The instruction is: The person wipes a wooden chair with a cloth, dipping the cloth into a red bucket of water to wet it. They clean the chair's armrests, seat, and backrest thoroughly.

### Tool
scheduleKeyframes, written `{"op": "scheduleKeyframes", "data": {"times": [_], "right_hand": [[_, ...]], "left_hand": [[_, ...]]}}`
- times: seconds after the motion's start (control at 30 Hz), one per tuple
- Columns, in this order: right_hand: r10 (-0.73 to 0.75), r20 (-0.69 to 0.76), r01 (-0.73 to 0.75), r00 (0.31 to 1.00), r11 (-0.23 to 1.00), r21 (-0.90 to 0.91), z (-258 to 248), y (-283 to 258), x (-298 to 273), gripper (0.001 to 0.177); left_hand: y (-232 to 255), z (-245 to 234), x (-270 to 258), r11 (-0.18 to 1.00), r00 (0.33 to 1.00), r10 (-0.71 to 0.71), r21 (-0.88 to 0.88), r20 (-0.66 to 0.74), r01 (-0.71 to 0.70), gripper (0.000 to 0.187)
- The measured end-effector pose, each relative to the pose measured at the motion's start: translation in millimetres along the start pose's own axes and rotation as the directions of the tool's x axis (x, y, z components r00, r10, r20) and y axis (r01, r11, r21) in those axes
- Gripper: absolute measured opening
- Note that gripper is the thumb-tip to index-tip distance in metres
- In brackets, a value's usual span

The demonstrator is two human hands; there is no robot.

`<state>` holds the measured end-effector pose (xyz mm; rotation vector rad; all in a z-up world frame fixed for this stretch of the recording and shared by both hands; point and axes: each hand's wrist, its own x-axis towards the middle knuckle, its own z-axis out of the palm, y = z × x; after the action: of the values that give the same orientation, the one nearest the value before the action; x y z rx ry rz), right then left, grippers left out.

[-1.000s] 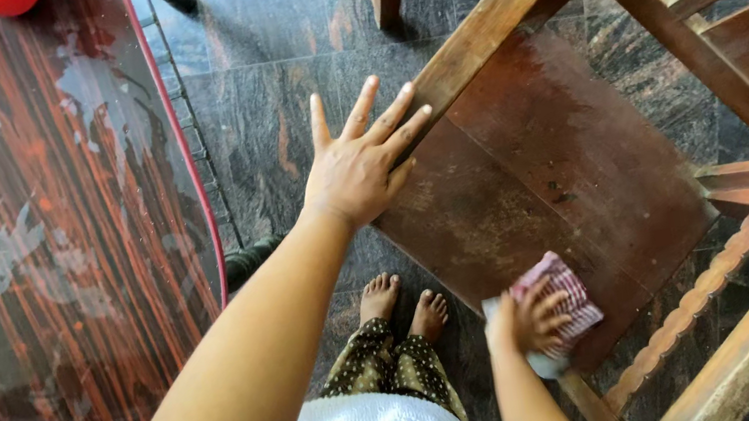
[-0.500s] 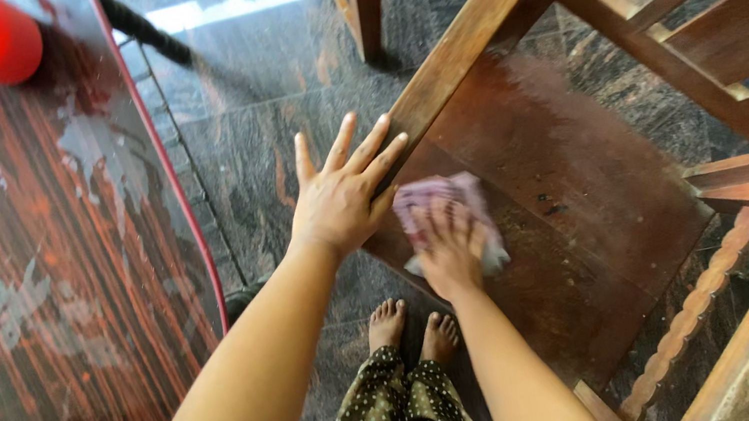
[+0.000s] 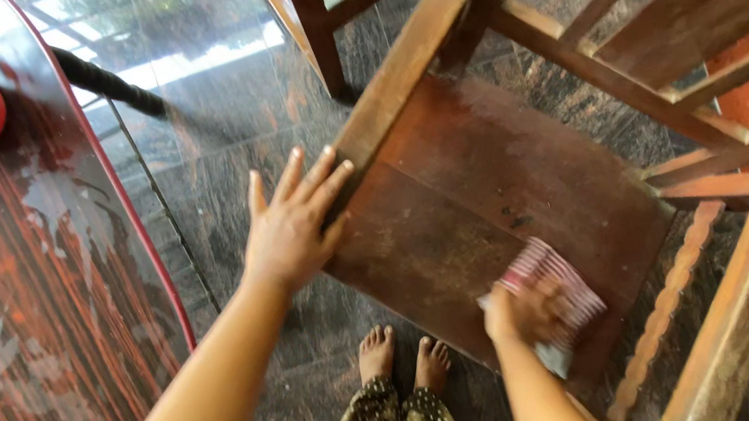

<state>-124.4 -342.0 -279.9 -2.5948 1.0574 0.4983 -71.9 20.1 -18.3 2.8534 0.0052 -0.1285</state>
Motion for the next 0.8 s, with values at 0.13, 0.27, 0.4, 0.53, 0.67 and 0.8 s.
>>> {"op": "scheduleKeyframes", "data": {"times": [0.13,0.27,0.4,0.53,0.67,0.8], "right_hand": [[-0.53,0.362,0.639,0.767,0.684,-0.352,16.7,-53.0,-51.2,0.071],[-0.933,0.135,0.916,0.334,0.287,-0.281,5.5,-63.4,-65.1,0.075],[-0.713,0.16,0.724,0.683,0.689,-0.016,-5.8,-40.6,-5.1,0.085],[-0.314,-0.139,0.309,0.939,0.949,-0.058,-22.9,15.9,79.2,0.087],[0.035,-0.168,-0.048,0.985,0.996,-0.075,-36.6,28.6,130.6,0.082],[0.079,-0.21,-0.081,0.974,0.997,-0.001,-24.7,-38.7,108.5,0.089]], "left_hand": [[8.9,1.2,-1.9,0.998,0.999,-0.038,0.049,-0.031,0.04,0.063],[53.6,52.1,4.6,0.978,0.976,-0.097,0.166,-0.193,0.13,0.036],[112.8,128.4,8.4,0.979,0.975,-0.065,-0.204,-0.213,0.02,0.051],[115.2,171.4,20.6,0.55,0.469,-0.664,-0.044,0.582,0.834,0.141],[107.4,189.0,38.9,0.594,0.27,-0.626,0.222,0.732,0.773,0.173],[109.7,194.8,46.8,0.571,0.176,-0.651,0.324,0.738,0.754,0.176]]}}
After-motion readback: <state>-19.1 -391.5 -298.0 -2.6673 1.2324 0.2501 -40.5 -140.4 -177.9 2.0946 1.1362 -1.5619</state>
